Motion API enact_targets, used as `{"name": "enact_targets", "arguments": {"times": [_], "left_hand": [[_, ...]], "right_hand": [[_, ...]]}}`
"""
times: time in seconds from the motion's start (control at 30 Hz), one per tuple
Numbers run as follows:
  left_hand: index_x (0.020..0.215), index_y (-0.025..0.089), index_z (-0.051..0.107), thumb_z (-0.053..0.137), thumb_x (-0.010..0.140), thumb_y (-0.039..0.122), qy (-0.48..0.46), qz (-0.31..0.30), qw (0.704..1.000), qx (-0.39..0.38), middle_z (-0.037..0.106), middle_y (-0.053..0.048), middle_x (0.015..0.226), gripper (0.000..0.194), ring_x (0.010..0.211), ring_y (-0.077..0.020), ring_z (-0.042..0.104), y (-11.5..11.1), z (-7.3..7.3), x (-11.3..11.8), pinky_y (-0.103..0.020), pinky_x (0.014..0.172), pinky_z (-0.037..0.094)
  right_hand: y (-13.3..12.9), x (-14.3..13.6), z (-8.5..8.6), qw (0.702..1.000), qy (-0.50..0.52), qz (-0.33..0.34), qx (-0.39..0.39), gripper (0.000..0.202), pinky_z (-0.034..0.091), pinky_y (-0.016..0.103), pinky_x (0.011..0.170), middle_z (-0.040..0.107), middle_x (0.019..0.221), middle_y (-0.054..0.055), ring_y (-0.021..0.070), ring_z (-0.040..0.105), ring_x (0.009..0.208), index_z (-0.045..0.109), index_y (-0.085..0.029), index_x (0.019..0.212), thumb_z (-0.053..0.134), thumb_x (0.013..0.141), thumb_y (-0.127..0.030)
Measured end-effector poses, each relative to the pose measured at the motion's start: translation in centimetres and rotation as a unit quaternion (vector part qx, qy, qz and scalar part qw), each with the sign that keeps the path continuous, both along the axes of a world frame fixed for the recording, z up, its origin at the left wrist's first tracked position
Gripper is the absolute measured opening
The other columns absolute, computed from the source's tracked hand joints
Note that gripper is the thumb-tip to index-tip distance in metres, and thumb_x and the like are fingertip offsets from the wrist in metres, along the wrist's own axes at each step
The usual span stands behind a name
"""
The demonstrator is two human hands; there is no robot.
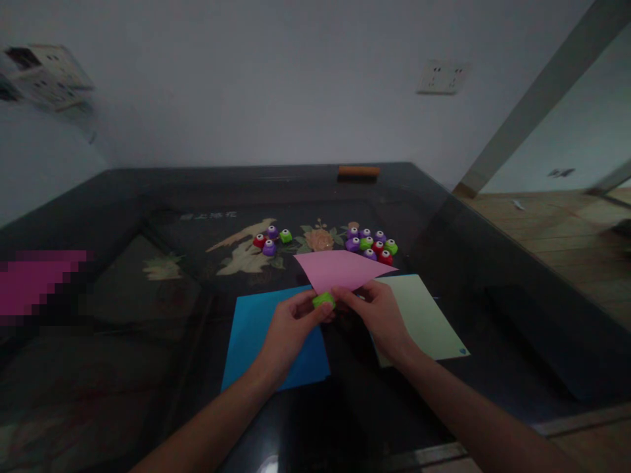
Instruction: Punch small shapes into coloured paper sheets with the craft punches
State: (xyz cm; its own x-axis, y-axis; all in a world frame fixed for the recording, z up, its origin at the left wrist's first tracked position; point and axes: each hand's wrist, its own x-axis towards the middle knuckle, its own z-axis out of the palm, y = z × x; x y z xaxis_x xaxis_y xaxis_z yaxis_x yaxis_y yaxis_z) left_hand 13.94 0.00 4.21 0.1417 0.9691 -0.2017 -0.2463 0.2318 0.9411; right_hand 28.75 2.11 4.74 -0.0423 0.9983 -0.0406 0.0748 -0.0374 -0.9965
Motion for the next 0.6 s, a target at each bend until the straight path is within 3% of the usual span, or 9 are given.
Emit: {"name": "enact_targets", "arguments": {"times": [0.6], "left_hand": [[0.096, 0.015, 0.071, 0.074, 0.070, 0.030, 0.002, -0.002, 1.000, -0.003, 0.073, -0.006, 0.087, 0.030, 0.077, -0.0171, 0.063, 0.07, -0.18, 0.01, -0.027, 0.074, 0.047]], "right_hand": [[-0.25, 0.02, 0.34, 1.000, 0.017, 0.001, -0.002, 0.021, 0.050, 0.027, 0.053, 0.071, 0.064, 0.006, 0.0189, 0.065, 0.058, 0.071, -0.014, 0.068, 0.072, 0.069, -0.035]]}}
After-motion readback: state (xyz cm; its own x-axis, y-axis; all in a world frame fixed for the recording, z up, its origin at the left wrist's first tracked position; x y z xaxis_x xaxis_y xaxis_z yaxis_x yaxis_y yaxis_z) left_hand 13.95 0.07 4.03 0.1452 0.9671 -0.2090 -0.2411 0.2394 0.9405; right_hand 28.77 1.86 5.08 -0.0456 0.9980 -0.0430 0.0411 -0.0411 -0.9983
